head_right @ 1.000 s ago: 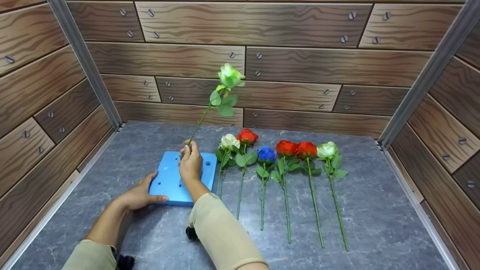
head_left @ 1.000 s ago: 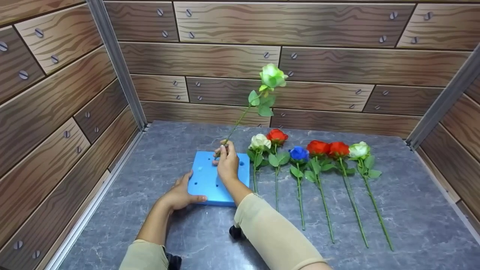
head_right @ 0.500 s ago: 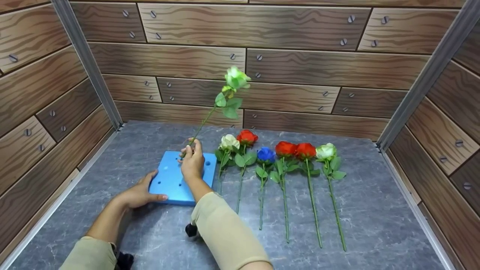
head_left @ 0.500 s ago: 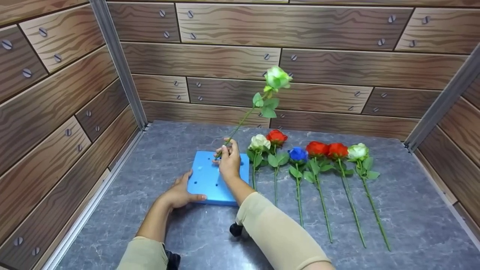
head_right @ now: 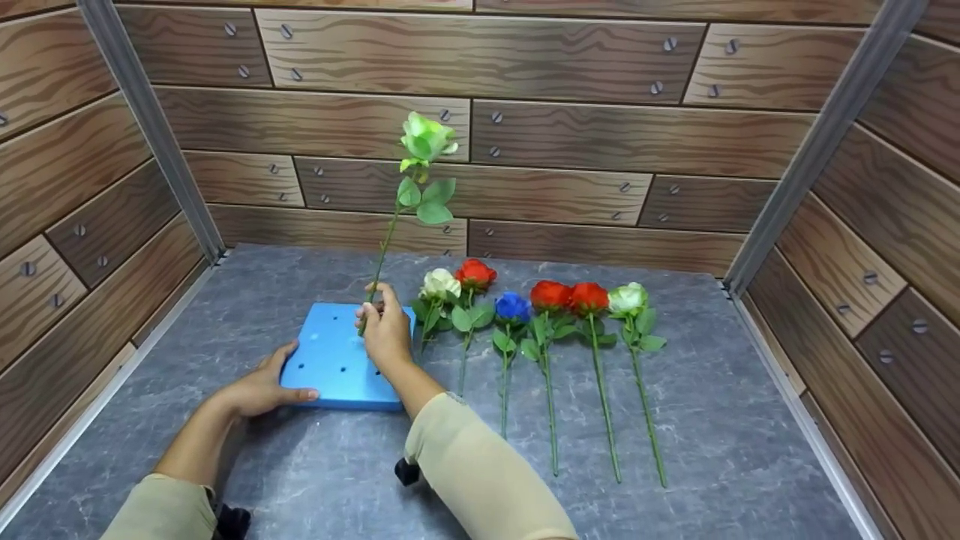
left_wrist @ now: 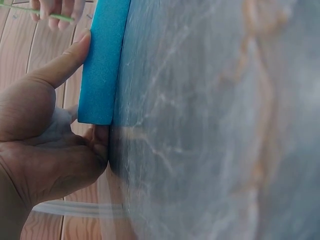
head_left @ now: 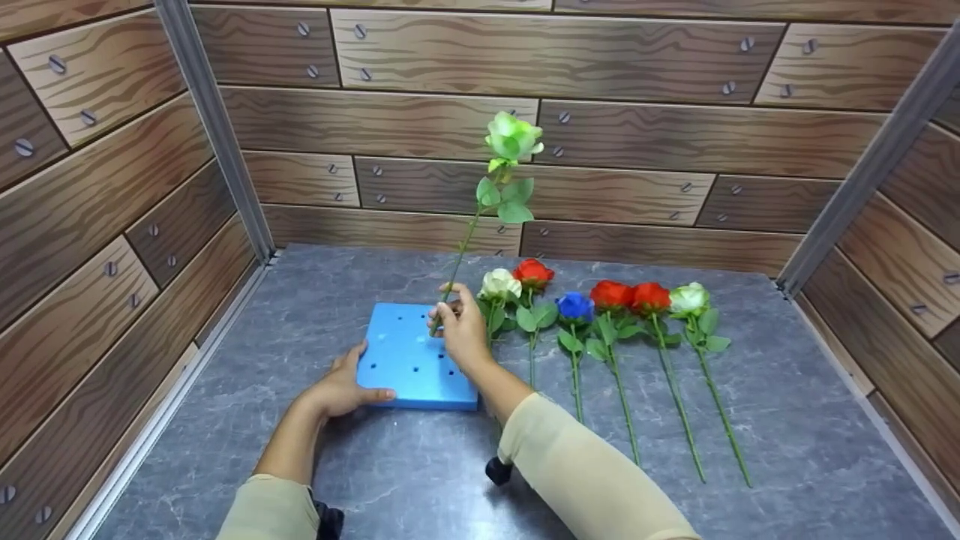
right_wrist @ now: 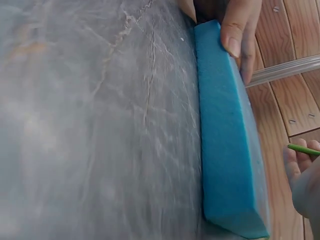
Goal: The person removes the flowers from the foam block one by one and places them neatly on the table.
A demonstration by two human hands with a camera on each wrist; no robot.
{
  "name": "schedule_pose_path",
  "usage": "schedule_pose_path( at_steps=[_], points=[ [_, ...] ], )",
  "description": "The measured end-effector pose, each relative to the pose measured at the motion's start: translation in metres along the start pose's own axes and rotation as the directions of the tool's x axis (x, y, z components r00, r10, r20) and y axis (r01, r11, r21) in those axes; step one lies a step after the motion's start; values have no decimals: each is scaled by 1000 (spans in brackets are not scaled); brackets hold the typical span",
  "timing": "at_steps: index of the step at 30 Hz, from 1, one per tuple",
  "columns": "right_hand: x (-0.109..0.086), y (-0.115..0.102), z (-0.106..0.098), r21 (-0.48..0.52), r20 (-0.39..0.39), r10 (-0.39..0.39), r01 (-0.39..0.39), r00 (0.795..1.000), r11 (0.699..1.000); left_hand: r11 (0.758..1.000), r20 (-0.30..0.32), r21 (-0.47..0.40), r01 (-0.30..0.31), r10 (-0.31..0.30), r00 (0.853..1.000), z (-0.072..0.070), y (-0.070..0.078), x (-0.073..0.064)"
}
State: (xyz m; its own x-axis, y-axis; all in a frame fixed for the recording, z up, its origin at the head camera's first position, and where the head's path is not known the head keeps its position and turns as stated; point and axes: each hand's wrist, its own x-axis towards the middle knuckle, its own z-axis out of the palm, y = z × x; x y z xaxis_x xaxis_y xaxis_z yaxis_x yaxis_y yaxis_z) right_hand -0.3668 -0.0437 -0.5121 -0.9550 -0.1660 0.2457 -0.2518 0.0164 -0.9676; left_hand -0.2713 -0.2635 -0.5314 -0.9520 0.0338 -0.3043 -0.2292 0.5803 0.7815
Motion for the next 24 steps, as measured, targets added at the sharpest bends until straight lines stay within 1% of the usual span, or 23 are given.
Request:
schedule_pose_path(
  at_steps=[2, 6, 11, 13, 19, 21, 24],
  points=[
    [-6, -3, -7, -1, 19, 10, -10, 1000, 1000, 1000, 6, -1, -4, 4, 1000, 0, 0, -1],
    [-17, -10, -21, -20, 67, 62, -60, 996, 998, 1000, 5, -1, -10, 10, 1000, 1, 0, -2],
    [-32, -22, -34, -90, 122, 141, -131, 982, 987, 1000, 12, -6, -22, 23, 1000, 1, 0, -1],
    [-38, -25, -39, -111, 146, 160, -145, 976, 983, 1000, 18, -4, -24, 24, 1000, 1, 0, -1],
    [-57, -38, -58, -140, 212, 175, -147, 961, 979, 1000, 26, -4, -20, 20, 999, 1, -1, -2],
    [-61, -42, -65, -151, 216, 175, -145, 961, 978, 1000, 26, -2, -21, 21, 999, 0, -1, -3],
    [-66, -47, -78, -192, 214, 175, -135, 961, 972, 1000, 26, 2, -20, 20, 999, 0, 0, -3]
  ],
)
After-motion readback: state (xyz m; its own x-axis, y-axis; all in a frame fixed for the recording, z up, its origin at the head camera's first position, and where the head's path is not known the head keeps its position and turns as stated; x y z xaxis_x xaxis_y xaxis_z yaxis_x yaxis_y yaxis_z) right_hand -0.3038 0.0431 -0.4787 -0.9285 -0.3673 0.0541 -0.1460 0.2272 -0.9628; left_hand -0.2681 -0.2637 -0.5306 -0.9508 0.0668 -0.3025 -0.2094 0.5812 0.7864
